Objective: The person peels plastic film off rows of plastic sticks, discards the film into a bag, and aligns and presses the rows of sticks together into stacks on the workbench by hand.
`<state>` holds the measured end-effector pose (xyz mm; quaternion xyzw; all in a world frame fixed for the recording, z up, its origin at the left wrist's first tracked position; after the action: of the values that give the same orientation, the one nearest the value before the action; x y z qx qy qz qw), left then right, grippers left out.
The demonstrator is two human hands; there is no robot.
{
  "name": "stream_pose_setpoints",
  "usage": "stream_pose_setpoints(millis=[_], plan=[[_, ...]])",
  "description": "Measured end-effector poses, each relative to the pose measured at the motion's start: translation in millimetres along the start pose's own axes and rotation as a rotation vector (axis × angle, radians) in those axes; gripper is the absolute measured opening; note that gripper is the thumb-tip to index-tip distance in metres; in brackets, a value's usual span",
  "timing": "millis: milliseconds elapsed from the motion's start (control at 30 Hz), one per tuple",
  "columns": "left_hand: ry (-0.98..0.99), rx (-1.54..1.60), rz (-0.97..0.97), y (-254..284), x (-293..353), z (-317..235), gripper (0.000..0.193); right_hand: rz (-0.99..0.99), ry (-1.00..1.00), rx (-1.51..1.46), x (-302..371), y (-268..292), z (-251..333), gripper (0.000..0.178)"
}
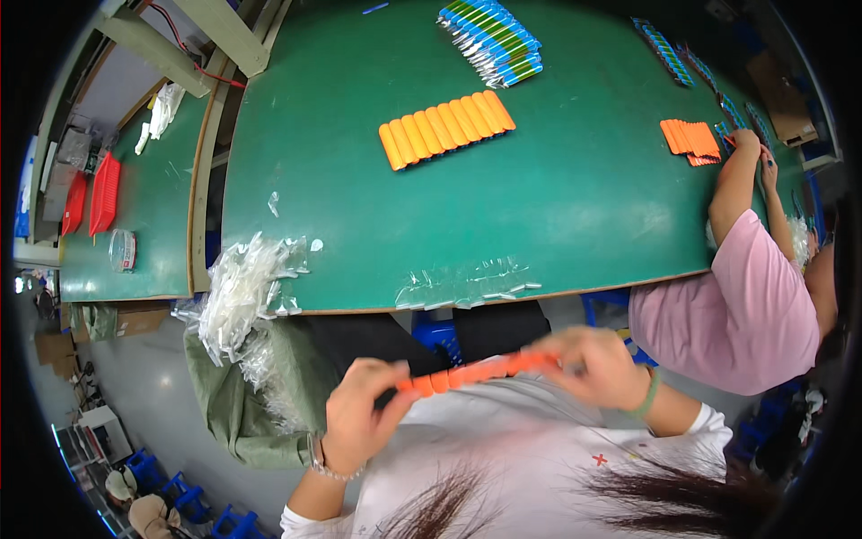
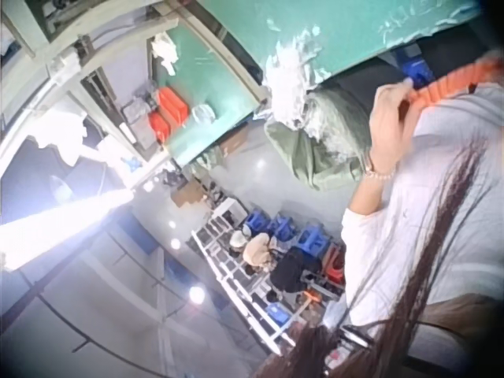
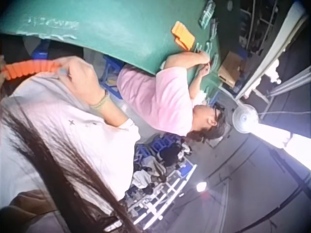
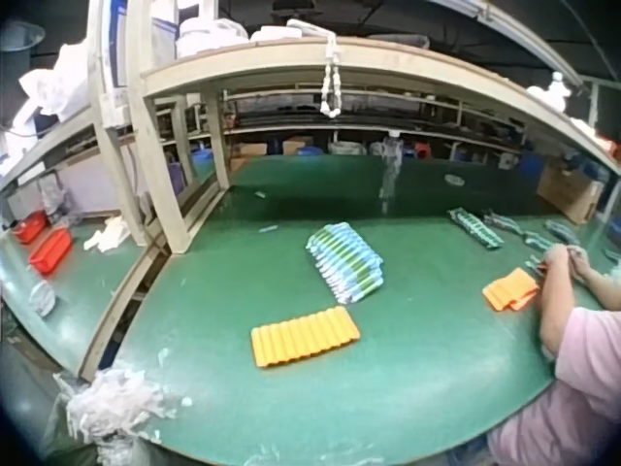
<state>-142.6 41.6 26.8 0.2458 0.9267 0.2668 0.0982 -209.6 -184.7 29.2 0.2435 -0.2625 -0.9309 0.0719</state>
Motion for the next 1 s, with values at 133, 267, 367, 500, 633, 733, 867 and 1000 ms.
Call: stream_pose_setpoints(millis=[133,267,367,500,633,733,867,1000], plan=[[0.148,0.362,-0.2,1,-69,34,0.049,-0.054,-0.295,0.156,-45,26,-77,0.021],[0.128,0.285,-0.286,14,-173,27,0.045,-0.365,-0.111,-0.099,-129,61,-140,0.019],[0.164,0.123,-0.26,14,-220,35,0.04,-0.27,-0.089,0.05,-176,67,-175,0.017],[0.133,-0.081,-0.289,4,-238,60,0.028,-0.222,-0.129,0.071,-187,58,-203,0.016],[0.12,-0.04,-0.21,0,-240,77,0.031,-0.156,-0.228,0.023,-183,52,-213,0.024],[0.147,0.062,-0.035,-5,-235,74,0.044,-0.106,-0.235,0.101,-179,60,-204,0.029],[0.077,-0.074,0.088,-15,-230,62,0.06,0.096,-0.14,0.067,-169,63,-195,0.057],[0.024,-0.22,0.057,-15,-235,63,0.069,0.171,-0.195,0.11,-169,56,-198,0.066]])
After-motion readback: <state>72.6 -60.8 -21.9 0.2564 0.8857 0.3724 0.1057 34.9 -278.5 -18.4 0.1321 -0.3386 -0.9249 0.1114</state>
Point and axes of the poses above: each hand's wrist, its own x-axis away from the middle knuckle, its own y-axis out of the back of the hand, z = x × y, the point moved 9 cm from there along -x, towards the middle knuckle, and after that the axes turned 13 degrees about y, right-handed, at the moved point
